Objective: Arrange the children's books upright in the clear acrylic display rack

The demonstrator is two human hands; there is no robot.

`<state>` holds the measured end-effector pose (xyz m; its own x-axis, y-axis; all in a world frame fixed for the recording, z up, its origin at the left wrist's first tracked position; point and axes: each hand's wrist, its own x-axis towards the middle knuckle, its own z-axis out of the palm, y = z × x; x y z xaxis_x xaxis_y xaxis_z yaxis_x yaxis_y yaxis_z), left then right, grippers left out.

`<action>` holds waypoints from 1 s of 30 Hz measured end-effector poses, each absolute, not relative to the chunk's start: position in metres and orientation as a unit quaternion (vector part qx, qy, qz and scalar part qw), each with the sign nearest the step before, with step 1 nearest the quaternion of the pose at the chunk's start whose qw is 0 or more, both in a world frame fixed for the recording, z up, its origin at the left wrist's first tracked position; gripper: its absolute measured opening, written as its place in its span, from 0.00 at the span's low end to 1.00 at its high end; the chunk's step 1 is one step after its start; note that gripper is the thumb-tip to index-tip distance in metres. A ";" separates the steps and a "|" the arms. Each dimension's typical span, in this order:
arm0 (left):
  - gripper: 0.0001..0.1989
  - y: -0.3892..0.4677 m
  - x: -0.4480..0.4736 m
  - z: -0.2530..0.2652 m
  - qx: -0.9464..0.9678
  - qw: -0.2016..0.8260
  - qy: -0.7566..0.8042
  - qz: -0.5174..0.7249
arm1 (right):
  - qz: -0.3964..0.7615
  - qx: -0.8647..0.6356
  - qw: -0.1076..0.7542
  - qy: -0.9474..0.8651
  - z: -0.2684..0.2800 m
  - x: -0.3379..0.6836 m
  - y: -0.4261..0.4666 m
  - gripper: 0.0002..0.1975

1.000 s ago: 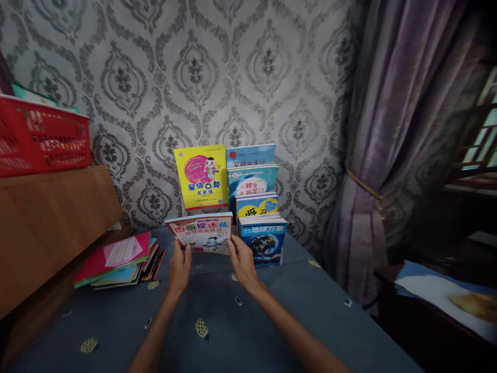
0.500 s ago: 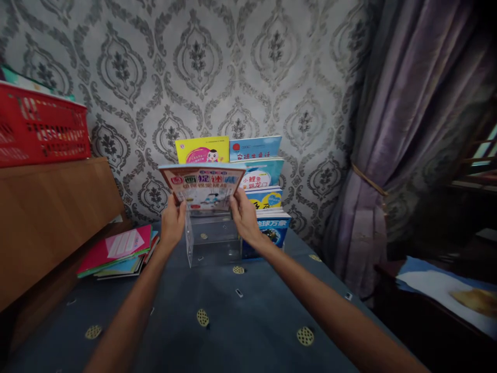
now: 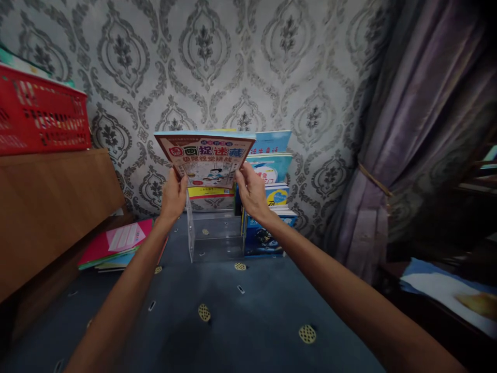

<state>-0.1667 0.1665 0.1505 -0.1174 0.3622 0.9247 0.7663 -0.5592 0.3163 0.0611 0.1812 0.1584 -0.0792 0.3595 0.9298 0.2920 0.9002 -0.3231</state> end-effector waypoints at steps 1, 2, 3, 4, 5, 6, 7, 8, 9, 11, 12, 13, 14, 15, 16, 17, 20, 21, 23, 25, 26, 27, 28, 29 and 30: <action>0.19 0.168 -0.167 0.147 -0.645 0.161 -0.441 -0.603 | 0.025 -0.225 0.637 -0.736 0.156 0.061 0.182 0.15; 0.20 0.170 -0.167 0.144 -0.647 0.156 -0.443 -0.601 | 0.025 -0.229 0.633 -0.739 0.155 0.061 0.182 0.14; 0.20 0.172 -0.168 0.141 -0.649 0.150 -0.444 -0.599 | 0.025 -0.233 0.630 -0.740 0.153 0.061 0.183 0.14; 0.20 0.173 -0.168 0.139 -0.651 0.145 -0.444 -0.599 | 0.026 -0.236 0.628 -0.741 0.153 0.061 0.184 0.14; 0.20 0.175 -0.168 0.138 -0.651 0.143 -0.443 -0.600 | 0.027 -0.237 0.628 -0.741 0.152 0.061 0.186 0.14; 0.20 0.177 -0.169 0.138 -0.650 0.142 -0.443 -0.601 | 0.027 -0.237 0.629 -0.740 0.152 0.061 0.187 0.14; 0.20 0.178 -0.170 0.137 -0.647 0.144 -0.444 -0.603 | 0.026 -0.237 0.631 -0.738 0.152 0.060 0.189 0.14; 0.20 0.179 -0.170 0.137 -0.646 0.146 -0.445 -0.603 | 0.025 -0.237 0.632 -0.737 0.152 0.060 0.192 0.14; 0.20 0.181 -0.171 0.136 -0.646 0.148 -0.447 -0.601 | 0.024 -0.238 0.633 -0.737 0.151 0.059 0.194 0.14; 0.19 0.182 -0.172 0.134 -0.651 0.145 -0.451 -0.593 | 0.027 -0.238 0.630 -0.738 0.149 0.058 0.198 0.13; 0.19 0.183 -0.173 0.132 -0.653 0.141 -0.455 -0.589 | 0.029 -0.240 0.627 -0.741 0.146 0.057 0.200 0.13; 0.18 0.184 -0.174 0.130 -0.654 0.137 -0.459 -0.586 | 0.029 -0.244 0.623 -0.743 0.144 0.057 0.202 0.13; 0.18 0.185 -0.174 0.128 -0.653 0.134 -0.463 -0.584 | 0.028 -0.250 0.619 -0.744 0.141 0.056 0.204 0.13; 0.18 0.186 -0.175 0.126 -0.650 0.131 -0.468 -0.584 | 0.025 -0.258 0.616 -0.744 0.139 0.056 0.205 0.13; 0.18 0.187 -0.175 0.124 -0.647 0.130 -0.471 -0.585 | 0.022 -0.265 0.614 -0.744 0.137 0.056 0.207 0.14; 0.17 0.187 -0.175 0.123 -0.645 0.130 -0.473 -0.586 | 0.019 -0.270 0.613 -0.742 0.135 0.056 0.208 0.14; 0.17 0.189 -0.175 0.121 -0.648 0.135 -0.470 -0.584 | 0.017 -0.270 0.617 -0.739 0.133 0.056 0.211 0.14; 0.17 0.189 -0.174 0.122 -0.649 0.137 -0.468 -0.584 | 0.014 -0.269 0.619 -0.737 0.133 0.057 0.212 0.14; 0.17 0.190 -0.173 0.122 -0.652 0.140 -0.462 -0.585 | 0.004 -0.270 0.623 -0.734 0.134 0.058 0.213 0.13; 0.17 0.191 -0.172 0.122 -0.656 0.139 -0.457 -0.584 | -0.001 -0.271 0.625 -0.732 0.135 0.059 0.214 0.12; 0.17 0.192 -0.171 0.121 -0.658 0.137 -0.457 -0.583 | -0.001 -0.272 0.624 -0.732 0.134 0.060 0.214 0.12; 0.17 0.193 -0.171 0.120 -0.660 0.135 -0.457 -0.581 | -0.001 -0.274 0.622 -0.733 0.133 0.060 0.215 0.12; 0.16 0.194 -0.171 0.119 -0.660 0.133 -0.459 -0.580 | -0.001 -0.278 0.619 -0.735 0.132 0.060 0.216 0.12; 0.16 0.196 -0.172 0.117 -0.658 0.132 -0.462 -0.580 | -0.001 -0.282 0.613 -0.738 0.131 0.059 0.216 0.12; 0.16 0.198 -0.173 0.115 -0.656 0.131 -0.467 -0.579 | -0.001 -0.288 0.607 -0.741 0.129 0.059 0.217 0.11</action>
